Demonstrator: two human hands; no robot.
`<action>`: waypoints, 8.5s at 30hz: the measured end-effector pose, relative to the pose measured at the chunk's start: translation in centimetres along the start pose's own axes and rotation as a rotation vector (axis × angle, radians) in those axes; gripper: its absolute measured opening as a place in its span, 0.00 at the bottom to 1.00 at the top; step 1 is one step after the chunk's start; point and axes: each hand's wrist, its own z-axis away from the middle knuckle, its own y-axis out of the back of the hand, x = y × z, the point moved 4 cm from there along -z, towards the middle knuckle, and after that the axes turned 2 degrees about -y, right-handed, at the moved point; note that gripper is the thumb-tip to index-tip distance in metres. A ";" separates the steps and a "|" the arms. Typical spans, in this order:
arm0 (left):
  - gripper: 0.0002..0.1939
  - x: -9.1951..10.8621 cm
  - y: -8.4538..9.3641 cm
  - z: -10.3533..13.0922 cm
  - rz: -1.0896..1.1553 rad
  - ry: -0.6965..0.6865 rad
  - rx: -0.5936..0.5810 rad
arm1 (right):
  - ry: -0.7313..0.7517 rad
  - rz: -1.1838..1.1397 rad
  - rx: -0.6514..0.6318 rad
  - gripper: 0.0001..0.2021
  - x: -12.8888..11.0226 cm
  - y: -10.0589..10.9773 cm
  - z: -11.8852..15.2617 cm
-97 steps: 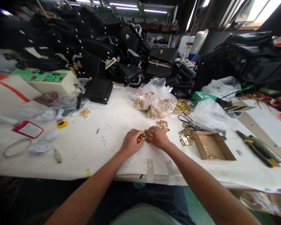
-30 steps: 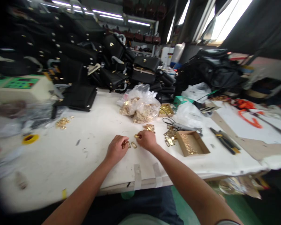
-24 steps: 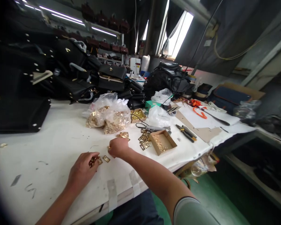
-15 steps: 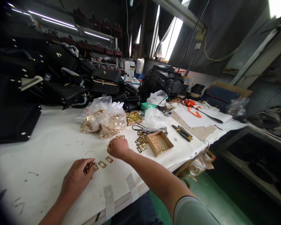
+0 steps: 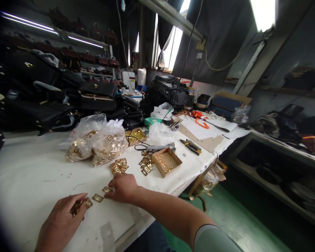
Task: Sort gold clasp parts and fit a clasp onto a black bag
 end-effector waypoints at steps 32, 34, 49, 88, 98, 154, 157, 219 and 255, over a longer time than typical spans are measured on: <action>0.10 1.7 0.4 1.5 0.091 0.075 0.061 | 0.004 -0.072 -0.024 0.14 -2.5 -0.9 0.0; 0.10 1.8 0.4 1.6 0.096 0.084 0.065 | 0.003 -0.054 -0.033 0.15 -3.0 -0.9 0.1; 0.06 0.8 1.2 1.8 0.246 0.239 0.175 | -0.021 0.157 0.098 0.12 -1.2 0.8 -2.3; 0.08 0.8 2.9 2.5 0.175 0.167 -0.093 | 0.001 -0.403 0.013 0.05 -5.0 -2.7 -0.8; 0.12 0.4 3.7 5.2 0.129 0.005 -0.007 | 0.009 -0.609 0.190 0.05 -2.1 -2.0 -1.5; 0.08 0.9 3.9 5.6 -0.129 0.084 0.000 | -0.118 -0.123 -0.144 0.13 -10.0 -3.2 0.0; 0.08 0.9 3.9 5.6 -0.121 0.099 0.013 | -0.115 -0.101 -0.157 0.14 -10.4 -3.0 0.0; 0.06 -0.4 4.6 5.6 -0.020 0.203 0.191 | 0.278 -0.101 0.133 0.09 -6.3 -2.7 -2.6; 0.07 -0.6 4.4 5.6 0.110 0.238 0.150 | -0.131 -0.957 0.093 0.24 -4.6 -1.7 -1.0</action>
